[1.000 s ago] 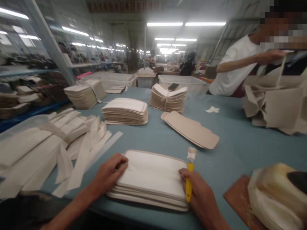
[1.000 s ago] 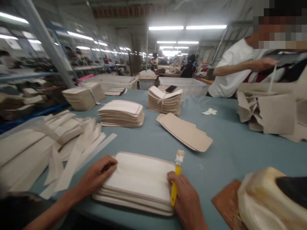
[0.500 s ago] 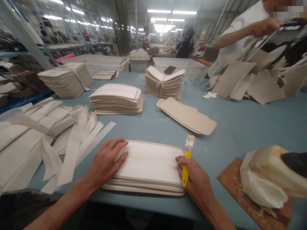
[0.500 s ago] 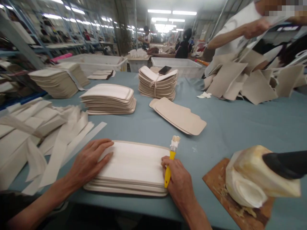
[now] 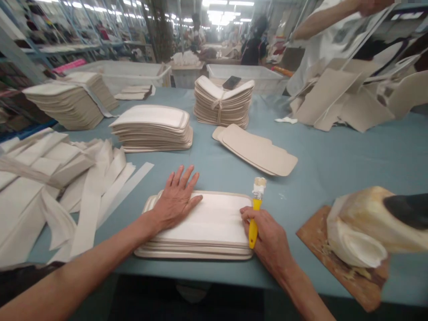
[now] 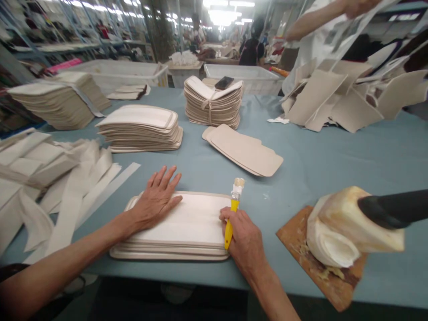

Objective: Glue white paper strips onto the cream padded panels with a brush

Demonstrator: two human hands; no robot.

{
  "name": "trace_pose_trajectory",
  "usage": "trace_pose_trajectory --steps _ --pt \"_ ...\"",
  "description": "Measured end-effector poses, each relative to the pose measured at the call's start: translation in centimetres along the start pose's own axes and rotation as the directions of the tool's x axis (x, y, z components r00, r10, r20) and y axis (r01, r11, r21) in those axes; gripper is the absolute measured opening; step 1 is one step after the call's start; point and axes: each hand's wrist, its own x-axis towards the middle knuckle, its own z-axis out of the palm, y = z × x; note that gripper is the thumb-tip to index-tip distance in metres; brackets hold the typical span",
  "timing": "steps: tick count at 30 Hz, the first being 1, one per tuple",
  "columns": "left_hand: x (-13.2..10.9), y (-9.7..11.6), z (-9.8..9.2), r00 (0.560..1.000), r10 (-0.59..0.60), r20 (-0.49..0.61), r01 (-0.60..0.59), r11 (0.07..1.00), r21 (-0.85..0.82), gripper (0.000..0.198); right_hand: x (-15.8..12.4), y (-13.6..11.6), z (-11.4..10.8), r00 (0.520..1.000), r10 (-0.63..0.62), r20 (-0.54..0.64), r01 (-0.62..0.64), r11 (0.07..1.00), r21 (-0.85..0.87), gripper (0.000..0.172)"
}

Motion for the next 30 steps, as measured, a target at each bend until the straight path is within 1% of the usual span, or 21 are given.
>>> trace_pose_trajectory --steps 2,7,9,11,14,16,18,20,22,24,27,30 --pt "0.2 -0.5 -0.4 0.999 -0.040 0.015 0.040 0.998 -0.054 0.072 0.1 0.0 0.0 1.000 -0.010 -0.007 0.010 1.000 -0.002 0.018" --pt "1.3 -2.0 -3.3 0.982 -0.186 -0.031 0.177 0.967 -0.184 0.077 0.1 0.2 -0.1 1.000 0.001 -0.027 0.000 0.999 0.038 0.016" --pt "1.6 -1.8 -4.1 0.979 -0.198 -0.048 0.185 0.962 -0.203 0.078 0.1 0.1 -0.1 0.999 0.012 -0.033 -0.010 0.999 0.042 0.016" --pt "1.7 -1.0 -4.4 0.983 -0.172 -0.059 0.157 0.968 -0.196 0.077 0.1 0.1 0.0 0.999 0.019 -0.045 -0.018 0.999 0.042 0.015" --pt "1.9 0.8 -3.7 0.994 -0.093 -0.063 0.084 0.987 -0.135 0.077 0.2 -0.1 -0.1 0.998 0.032 -0.051 -0.029 0.998 0.052 0.017" --pt "2.0 2.1 -2.6 0.999 -0.024 -0.047 0.020 0.997 -0.071 0.078 0.3 -0.2 -0.1 0.997 0.046 -0.054 -0.041 0.996 0.084 0.018" --pt "2.1 3.2 -1.2 0.998 0.059 -0.004 -0.060 0.998 -0.010 0.074 0.2 -0.3 -0.1 0.996 0.061 -0.071 -0.052 0.991 0.121 0.019" --pt "2.1 3.8 0.0 0.992 0.118 0.049 -0.120 0.992 0.038 0.070 0.0 -0.3 0.0 0.992 0.073 -0.101 -0.058 0.988 0.141 0.019" --pt "2.1 4.0 0.7 0.988 0.134 0.078 -0.140 0.987 0.084 0.069 -0.3 -0.3 0.1 0.988 0.076 -0.134 -0.056 0.988 0.142 0.018" --pt "2.4 4.1 0.6 0.987 0.136 0.081 -0.145 0.982 0.124 0.071 -0.6 -0.4 0.4 0.980 0.083 -0.179 -0.058 0.988 0.144 0.018" --pt "3.1 4.5 0.1 0.984 0.157 0.079 -0.168 0.973 0.157 0.072 -0.8 -0.7 1.0 0.960 0.109 -0.259 -0.078 0.989 0.125 0.019" --pt "3.9 5.6 0.0 0.982 0.169 0.080 -0.179 0.972 0.154 0.068 -1.0 -1.0 1.5 0.929 0.201 -0.311 -0.178 0.979 0.101 0.017"
